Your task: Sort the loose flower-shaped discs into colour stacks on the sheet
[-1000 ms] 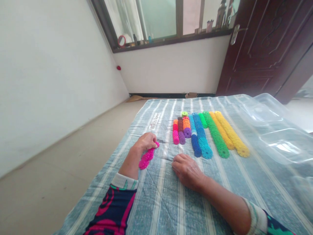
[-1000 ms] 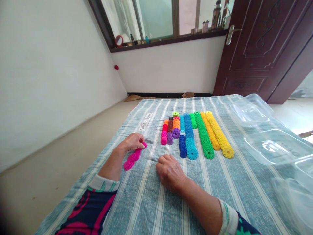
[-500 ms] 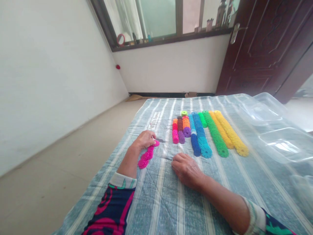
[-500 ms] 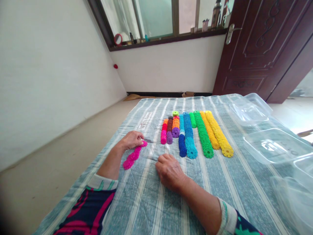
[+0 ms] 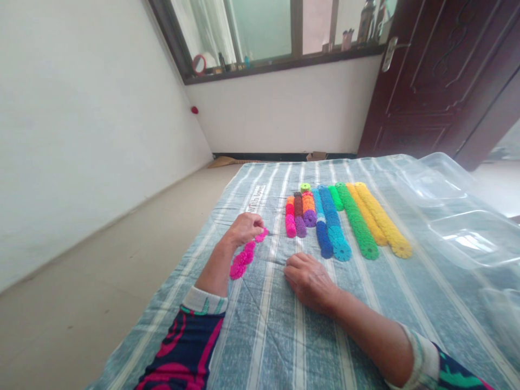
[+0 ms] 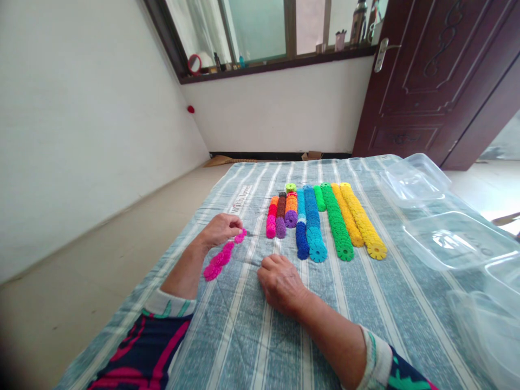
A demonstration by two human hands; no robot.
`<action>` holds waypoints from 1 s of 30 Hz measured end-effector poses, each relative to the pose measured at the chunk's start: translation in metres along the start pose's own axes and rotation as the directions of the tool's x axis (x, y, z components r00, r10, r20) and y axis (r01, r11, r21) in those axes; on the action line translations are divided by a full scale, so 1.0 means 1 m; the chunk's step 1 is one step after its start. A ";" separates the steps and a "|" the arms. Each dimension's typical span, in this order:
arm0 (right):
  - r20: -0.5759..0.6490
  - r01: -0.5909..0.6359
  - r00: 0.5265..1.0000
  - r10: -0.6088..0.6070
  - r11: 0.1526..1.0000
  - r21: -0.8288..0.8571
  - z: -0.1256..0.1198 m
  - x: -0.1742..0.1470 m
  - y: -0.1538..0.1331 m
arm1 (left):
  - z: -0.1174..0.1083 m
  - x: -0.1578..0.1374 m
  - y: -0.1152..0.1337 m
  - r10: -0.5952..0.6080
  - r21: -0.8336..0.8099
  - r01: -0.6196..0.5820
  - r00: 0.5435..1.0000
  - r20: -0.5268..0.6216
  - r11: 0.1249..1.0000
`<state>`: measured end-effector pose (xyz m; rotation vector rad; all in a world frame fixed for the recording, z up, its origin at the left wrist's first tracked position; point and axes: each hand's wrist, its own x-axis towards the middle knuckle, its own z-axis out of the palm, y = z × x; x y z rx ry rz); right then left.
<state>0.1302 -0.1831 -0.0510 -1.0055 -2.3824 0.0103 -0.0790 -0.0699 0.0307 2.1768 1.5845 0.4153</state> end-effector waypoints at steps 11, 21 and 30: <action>-0.005 0.022 1.000 -0.022 1.000 -0.017 -0.001 0.002 0.001 | 0.059 0.006 0.036 0.184 -0.094 -0.198 0.974 -0.132 0.976; -0.020 0.036 0.999 -0.037 0.999 -0.027 0.000 0.001 0.002 | 0.075 0.006 0.036 0.252 0.063 -0.244 0.943 -0.218 0.968; -0.015 0.033 0.999 -0.033 0.999 -0.028 -0.001 0.002 0.001 | 0.078 0.008 0.030 0.285 0.099 -0.267 0.910 -0.300 0.958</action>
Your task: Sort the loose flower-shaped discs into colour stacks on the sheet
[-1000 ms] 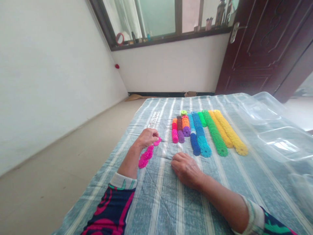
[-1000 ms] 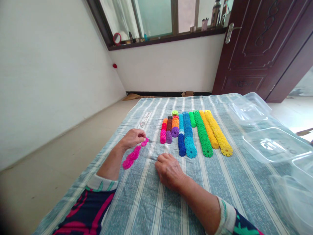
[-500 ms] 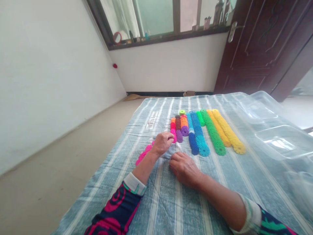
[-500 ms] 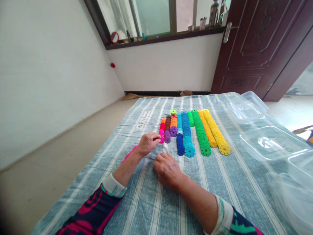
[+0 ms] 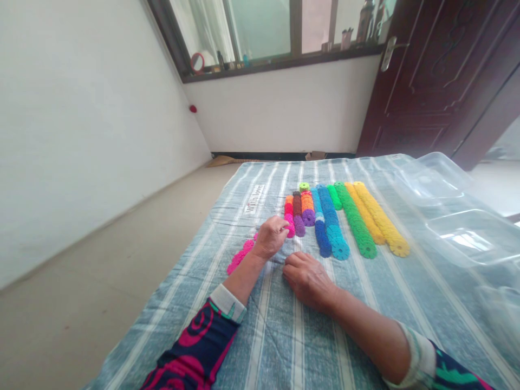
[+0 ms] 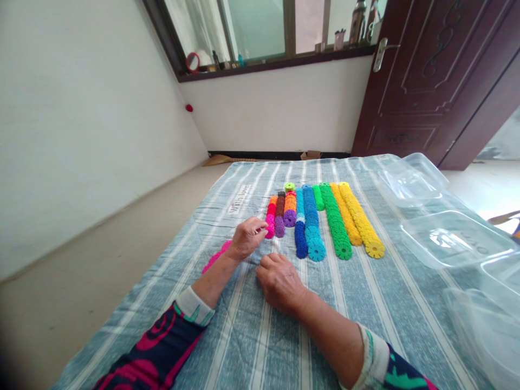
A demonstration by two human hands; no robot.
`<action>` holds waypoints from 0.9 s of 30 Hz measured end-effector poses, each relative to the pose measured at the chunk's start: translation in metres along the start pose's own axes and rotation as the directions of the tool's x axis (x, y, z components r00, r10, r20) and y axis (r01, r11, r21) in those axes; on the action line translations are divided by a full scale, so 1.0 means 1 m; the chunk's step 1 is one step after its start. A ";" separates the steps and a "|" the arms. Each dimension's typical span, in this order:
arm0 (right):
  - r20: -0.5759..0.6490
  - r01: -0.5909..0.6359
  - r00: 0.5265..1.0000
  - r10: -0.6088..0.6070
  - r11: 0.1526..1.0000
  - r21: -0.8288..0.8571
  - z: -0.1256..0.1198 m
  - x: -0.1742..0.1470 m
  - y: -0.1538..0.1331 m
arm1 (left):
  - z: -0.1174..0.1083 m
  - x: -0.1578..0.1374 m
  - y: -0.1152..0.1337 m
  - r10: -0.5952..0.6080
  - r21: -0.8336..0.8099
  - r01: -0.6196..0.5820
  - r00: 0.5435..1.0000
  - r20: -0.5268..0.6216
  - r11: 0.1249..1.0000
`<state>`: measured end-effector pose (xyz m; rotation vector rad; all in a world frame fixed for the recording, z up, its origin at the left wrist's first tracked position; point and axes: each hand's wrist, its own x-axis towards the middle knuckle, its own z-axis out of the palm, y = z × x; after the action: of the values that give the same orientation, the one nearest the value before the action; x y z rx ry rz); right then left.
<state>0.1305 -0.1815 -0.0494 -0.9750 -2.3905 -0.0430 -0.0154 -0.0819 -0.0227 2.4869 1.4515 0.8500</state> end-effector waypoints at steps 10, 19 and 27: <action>0.011 -0.015 1.000 0.015 1.000 0.007 0.001 -0.001 0.000 | -0.057 0.012 -0.014 -0.245 0.234 0.191 0.942 0.230 0.953; 0.029 -0.024 0.999 0.023 1.000 0.019 0.001 -0.001 0.000 | -0.084 0.005 -0.031 -0.388 0.293 0.289 0.841 0.377 0.912; 0.044 -0.033 0.998 0.033 0.999 0.010 0.001 -0.002 0.000 | -0.073 0.004 -0.030 -0.410 0.314 0.301 0.828 0.382 0.900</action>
<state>0.1306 -0.1826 -0.0514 -1.0202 -2.4118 0.0032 -0.0754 -0.0737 0.0277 2.2270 1.8351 0.0290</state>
